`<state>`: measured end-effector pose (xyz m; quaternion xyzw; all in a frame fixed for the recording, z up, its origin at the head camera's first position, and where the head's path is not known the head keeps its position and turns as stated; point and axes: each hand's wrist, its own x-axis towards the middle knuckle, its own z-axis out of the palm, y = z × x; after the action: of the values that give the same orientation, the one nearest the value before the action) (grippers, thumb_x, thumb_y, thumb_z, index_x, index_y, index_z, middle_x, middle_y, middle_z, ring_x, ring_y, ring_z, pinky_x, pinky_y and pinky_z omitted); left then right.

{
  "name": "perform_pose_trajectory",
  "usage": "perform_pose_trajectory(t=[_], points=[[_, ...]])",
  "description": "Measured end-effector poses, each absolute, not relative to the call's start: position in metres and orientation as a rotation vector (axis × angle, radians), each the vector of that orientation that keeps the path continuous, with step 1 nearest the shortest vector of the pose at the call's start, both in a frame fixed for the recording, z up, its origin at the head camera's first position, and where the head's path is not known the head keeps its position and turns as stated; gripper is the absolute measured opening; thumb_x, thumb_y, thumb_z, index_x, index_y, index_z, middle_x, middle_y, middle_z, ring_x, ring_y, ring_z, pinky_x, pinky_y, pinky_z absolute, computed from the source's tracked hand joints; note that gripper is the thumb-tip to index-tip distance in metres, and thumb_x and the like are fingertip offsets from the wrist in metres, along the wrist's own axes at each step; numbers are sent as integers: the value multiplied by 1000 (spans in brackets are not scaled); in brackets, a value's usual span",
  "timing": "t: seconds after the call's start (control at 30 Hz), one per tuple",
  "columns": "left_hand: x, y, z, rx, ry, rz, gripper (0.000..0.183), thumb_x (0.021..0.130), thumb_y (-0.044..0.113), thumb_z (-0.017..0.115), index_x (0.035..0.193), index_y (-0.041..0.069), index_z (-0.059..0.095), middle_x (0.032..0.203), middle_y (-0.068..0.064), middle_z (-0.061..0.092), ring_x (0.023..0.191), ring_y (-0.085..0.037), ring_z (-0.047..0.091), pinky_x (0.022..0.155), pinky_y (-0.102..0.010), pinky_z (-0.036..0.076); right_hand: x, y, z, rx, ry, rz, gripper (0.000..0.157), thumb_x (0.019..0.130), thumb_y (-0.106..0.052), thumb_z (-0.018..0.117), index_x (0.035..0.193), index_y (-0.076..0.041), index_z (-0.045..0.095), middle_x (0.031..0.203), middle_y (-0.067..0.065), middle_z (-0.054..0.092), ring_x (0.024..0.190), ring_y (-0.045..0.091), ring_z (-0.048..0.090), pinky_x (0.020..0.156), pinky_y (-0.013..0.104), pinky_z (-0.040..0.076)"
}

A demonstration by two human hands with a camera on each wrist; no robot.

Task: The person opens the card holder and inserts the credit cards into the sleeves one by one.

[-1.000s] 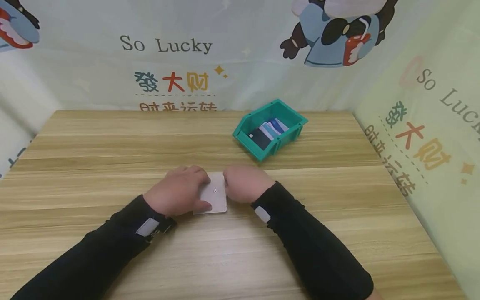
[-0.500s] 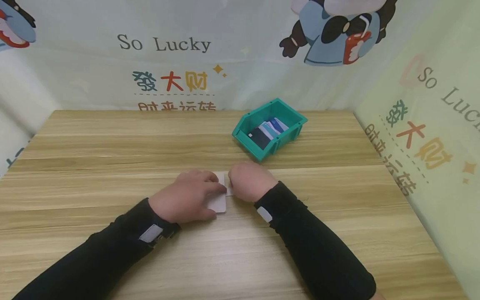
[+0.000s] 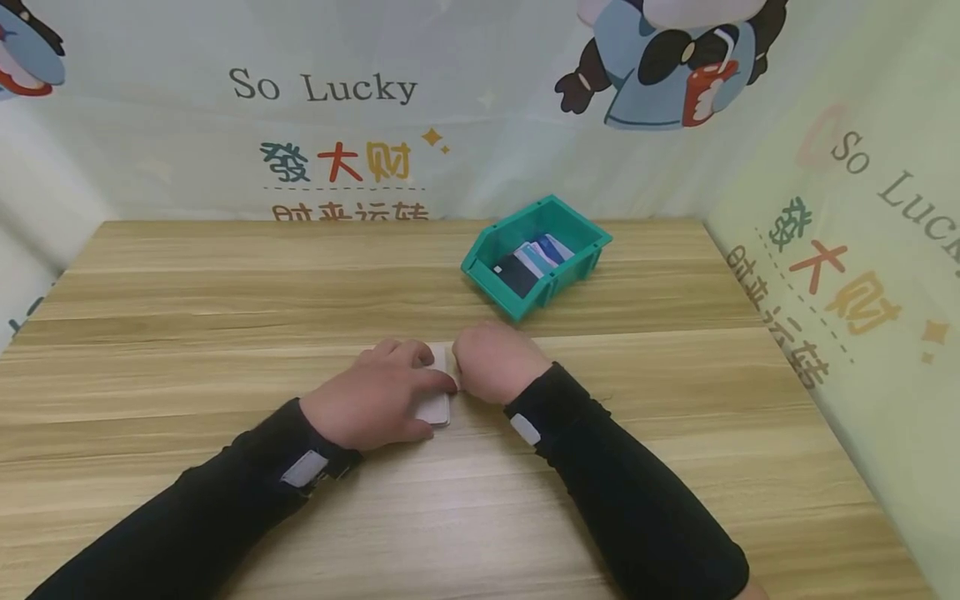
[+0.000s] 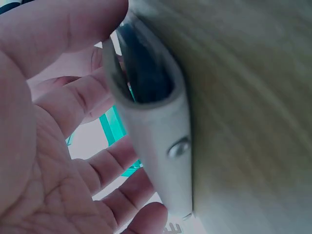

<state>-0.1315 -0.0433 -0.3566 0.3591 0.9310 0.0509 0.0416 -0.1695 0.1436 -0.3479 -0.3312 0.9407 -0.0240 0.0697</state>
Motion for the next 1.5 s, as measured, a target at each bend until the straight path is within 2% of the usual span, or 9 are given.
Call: perform_pose_trajectory(t=[0.5, 0.73, 0.97, 1.23, 1.5], points=[[-134, -49, -350, 998, 2811, 342, 51, 74, 51, 73, 120, 33, 61, 111, 1, 47, 94, -17, 41, 77, -31, 43, -170, 142, -350, -983, 2798, -129, 7, 85, -13, 63, 80, -13, 67, 69, -3, 58, 63, 12, 50, 62, 28, 47], [-134, -53, -342, 990, 2792, 421, 46, 78, 54, 69, 116, 29, 61, 107, 2, 46, 87, -14, 43, 68, -24, 44, -170, 141, -350, -962, 2801, -139, 11, 86, -18, 63, 76, -14, 66, 64, -3, 56, 60, 13, 49, 59, 27, 45], [-134, -56, -333, 957, 2779, 496, 40, 82, 55, 64, 107, 24, 61, 102, 2, 46, 80, -12, 47, 66, -26, 44, -169, 141, -350, -939, 2788, -149, 10, 85, -21, 65, 77, -14, 66, 66, -5, 57, 60, 12, 50, 60, 28, 46], [-134, -59, -325, 860, 2812, 541, 32, 84, 49, 64, 93, 19, 58, 106, 1, 44, 71, -11, 50, 58, -27, 45, -170, 141, -350, -942, 2788, -164, 10, 84, -19, 66, 74, -15, 65, 65, -4, 56, 60, 11, 50, 59, 27, 46], [-135, -66, -320, 769, 2834, 571, 22, 86, 35, 64, 85, 16, 52, 110, -2, 40, 63, -12, 50, 52, -27, 44, -170, 141, -351, -923, 2782, -156, 9, 85, -20, 67, 76, -16, 65, 66, -5, 57, 60, 11, 50, 59, 26, 46]])
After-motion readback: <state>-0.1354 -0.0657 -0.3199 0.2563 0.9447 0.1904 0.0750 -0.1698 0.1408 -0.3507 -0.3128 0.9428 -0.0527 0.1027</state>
